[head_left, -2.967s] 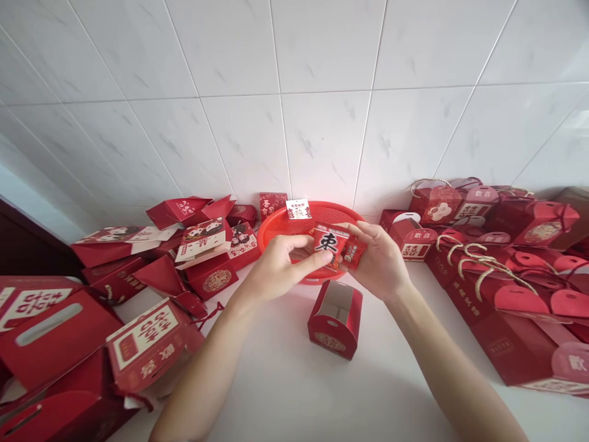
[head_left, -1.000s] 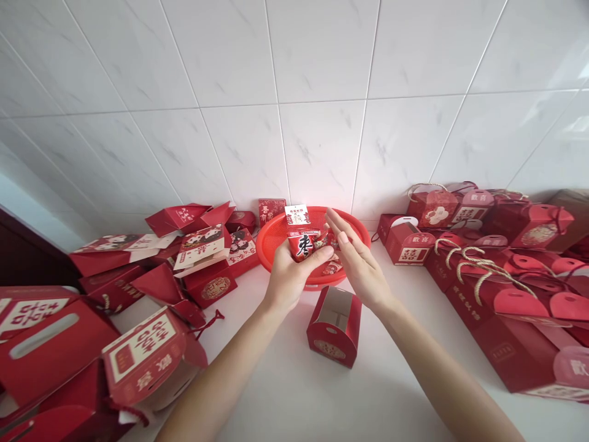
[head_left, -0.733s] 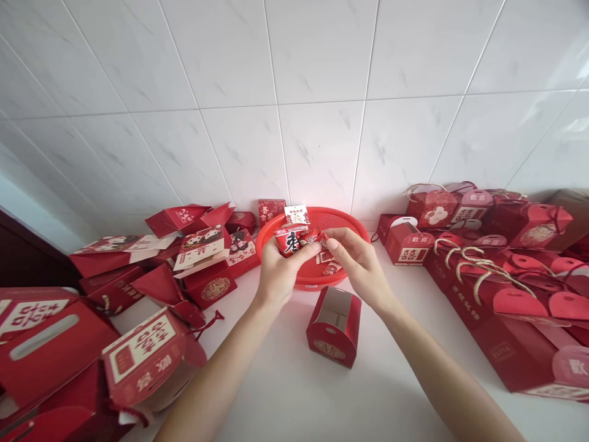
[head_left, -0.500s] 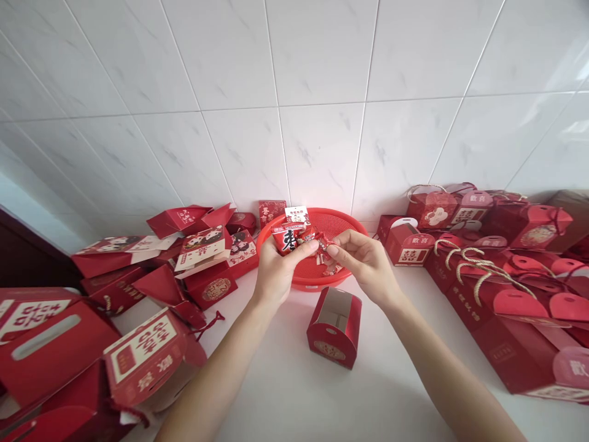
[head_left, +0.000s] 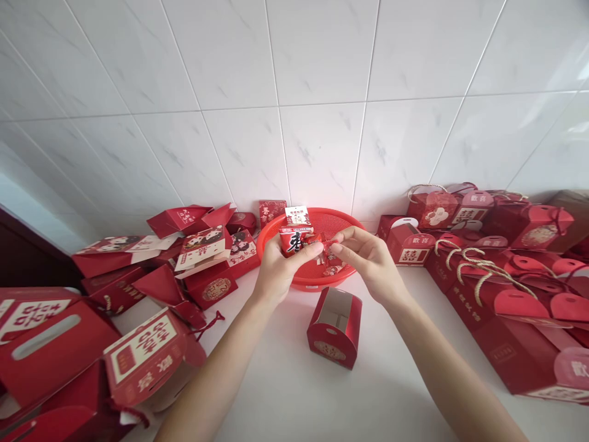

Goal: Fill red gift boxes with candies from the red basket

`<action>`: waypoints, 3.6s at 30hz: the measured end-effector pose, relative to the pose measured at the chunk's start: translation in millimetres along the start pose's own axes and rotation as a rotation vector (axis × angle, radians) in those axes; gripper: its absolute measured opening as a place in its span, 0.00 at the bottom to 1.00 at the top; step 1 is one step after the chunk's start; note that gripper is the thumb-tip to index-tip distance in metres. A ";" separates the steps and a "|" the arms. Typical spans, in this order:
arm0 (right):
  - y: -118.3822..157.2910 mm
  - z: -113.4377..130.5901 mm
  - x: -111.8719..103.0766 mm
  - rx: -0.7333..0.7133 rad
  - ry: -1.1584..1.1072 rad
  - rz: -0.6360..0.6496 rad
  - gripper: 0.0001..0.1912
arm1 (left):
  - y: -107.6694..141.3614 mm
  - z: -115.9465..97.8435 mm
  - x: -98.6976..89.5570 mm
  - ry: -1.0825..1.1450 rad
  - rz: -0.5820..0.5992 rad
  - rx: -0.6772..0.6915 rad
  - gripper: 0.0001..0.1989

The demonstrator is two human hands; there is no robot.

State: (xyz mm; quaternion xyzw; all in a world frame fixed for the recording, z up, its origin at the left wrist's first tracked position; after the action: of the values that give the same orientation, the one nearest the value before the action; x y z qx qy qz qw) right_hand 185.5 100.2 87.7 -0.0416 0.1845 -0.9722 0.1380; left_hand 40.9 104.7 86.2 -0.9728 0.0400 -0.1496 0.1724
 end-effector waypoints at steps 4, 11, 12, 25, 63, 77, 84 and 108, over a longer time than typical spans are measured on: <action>0.2 -5.2 -8.0 0.007 -0.076 -0.081 0.12 | 1.5 -4.3 4.6 -0.033 0.025 0.025 0.12; -1.1 -16.6 -7.2 0.071 -0.276 -0.118 0.12 | 4.7 1.6 7.2 -0.009 0.002 0.019 0.16; -1.6 -18.2 -6.1 0.084 -0.297 -0.106 0.11 | 4.5 1.3 6.9 0.007 -0.005 0.027 0.14; -0.1 -0.4 -11.2 -0.003 -0.068 -0.071 0.10 | 3.0 -4.2 7.7 0.048 0.009 0.026 0.13; -0.1 -2.6 -14.9 0.006 -0.165 -0.145 0.13 | 5.0 -3.5 10.0 0.078 -0.024 0.034 0.11; 1.2 2.8 -7.3 0.029 -0.021 0.061 0.13 | 3.2 -10.5 -5.2 0.105 -0.143 0.053 0.15; 2.8 12.5 -11.4 -0.007 0.072 -0.016 0.16 | 3.5 -8.5 -3.9 0.076 -0.115 0.041 0.14; 0.3 4.2 -11.7 0.011 0.013 0.019 0.13 | 2.0 -9.5 0.5 0.128 -0.085 0.049 0.13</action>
State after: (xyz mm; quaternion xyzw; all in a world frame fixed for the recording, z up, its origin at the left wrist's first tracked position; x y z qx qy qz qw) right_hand 197.4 101.8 91.2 -0.0328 0.1803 -0.9721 0.1465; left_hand 38.5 99.7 94.2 -0.9576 0.0061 -0.2195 0.1866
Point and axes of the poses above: each hand's wrist, its own y-axis away from the middle knuckle, its own x-axis out of the palm, z = x × y, the point moved 10 cm from there along -y, towards the middle knuckle, and after that the axes turned 6 degrees about y, right-handed, at the moved point
